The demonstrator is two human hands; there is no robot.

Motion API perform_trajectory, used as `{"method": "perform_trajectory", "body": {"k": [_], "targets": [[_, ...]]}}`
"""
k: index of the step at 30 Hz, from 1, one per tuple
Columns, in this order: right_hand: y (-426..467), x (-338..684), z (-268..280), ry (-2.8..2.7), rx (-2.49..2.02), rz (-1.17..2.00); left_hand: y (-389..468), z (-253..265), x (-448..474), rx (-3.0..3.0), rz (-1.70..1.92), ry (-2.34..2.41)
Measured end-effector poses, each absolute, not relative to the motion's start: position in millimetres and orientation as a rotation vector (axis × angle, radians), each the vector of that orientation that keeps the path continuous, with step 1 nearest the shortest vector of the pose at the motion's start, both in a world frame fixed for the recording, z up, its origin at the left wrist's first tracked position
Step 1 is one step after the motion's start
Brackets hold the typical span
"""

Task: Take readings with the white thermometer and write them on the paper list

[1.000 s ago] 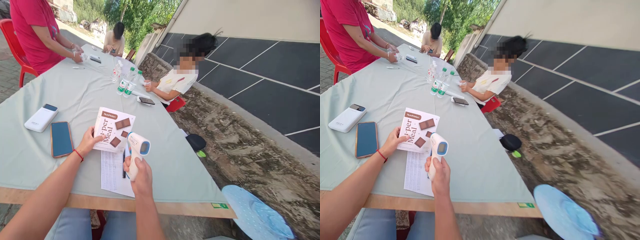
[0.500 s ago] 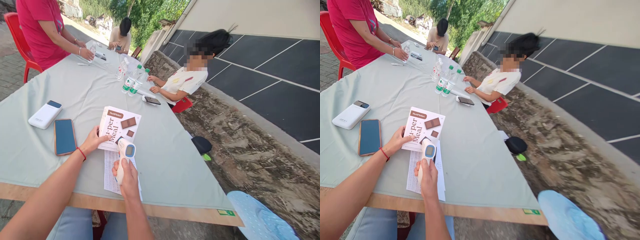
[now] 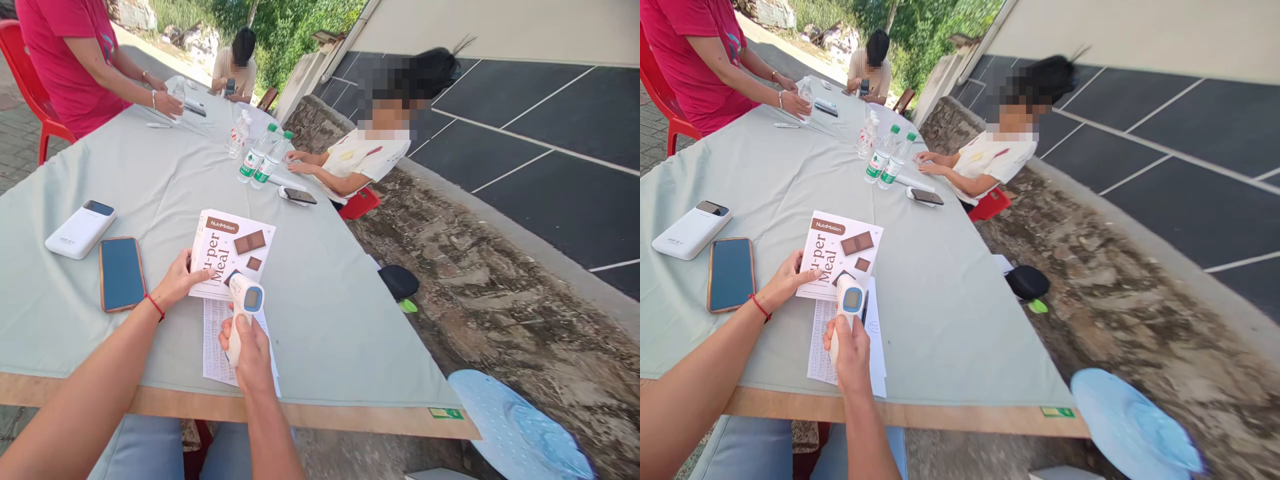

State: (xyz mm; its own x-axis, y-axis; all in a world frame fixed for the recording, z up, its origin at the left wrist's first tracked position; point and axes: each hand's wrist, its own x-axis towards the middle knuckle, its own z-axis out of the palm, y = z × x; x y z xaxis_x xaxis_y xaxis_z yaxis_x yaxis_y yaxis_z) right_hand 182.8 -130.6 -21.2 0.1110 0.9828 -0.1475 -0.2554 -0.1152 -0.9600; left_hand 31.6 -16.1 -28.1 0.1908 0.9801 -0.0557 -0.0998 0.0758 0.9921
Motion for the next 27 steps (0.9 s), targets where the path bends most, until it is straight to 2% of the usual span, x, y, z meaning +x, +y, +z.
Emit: {"method": "perform_trajectory", "body": {"k": [21,27], "targets": [[-130.0,185.1,-19.0,-0.875,-1.177,1.325,-17.5,-26.3,33.0,1.176,1.076,1.047],[-137.4,201.8,-11.0,-0.907,-1.176,1.272,-20.3,-25.5,35.4,1.248,1.244,1.043]]}}
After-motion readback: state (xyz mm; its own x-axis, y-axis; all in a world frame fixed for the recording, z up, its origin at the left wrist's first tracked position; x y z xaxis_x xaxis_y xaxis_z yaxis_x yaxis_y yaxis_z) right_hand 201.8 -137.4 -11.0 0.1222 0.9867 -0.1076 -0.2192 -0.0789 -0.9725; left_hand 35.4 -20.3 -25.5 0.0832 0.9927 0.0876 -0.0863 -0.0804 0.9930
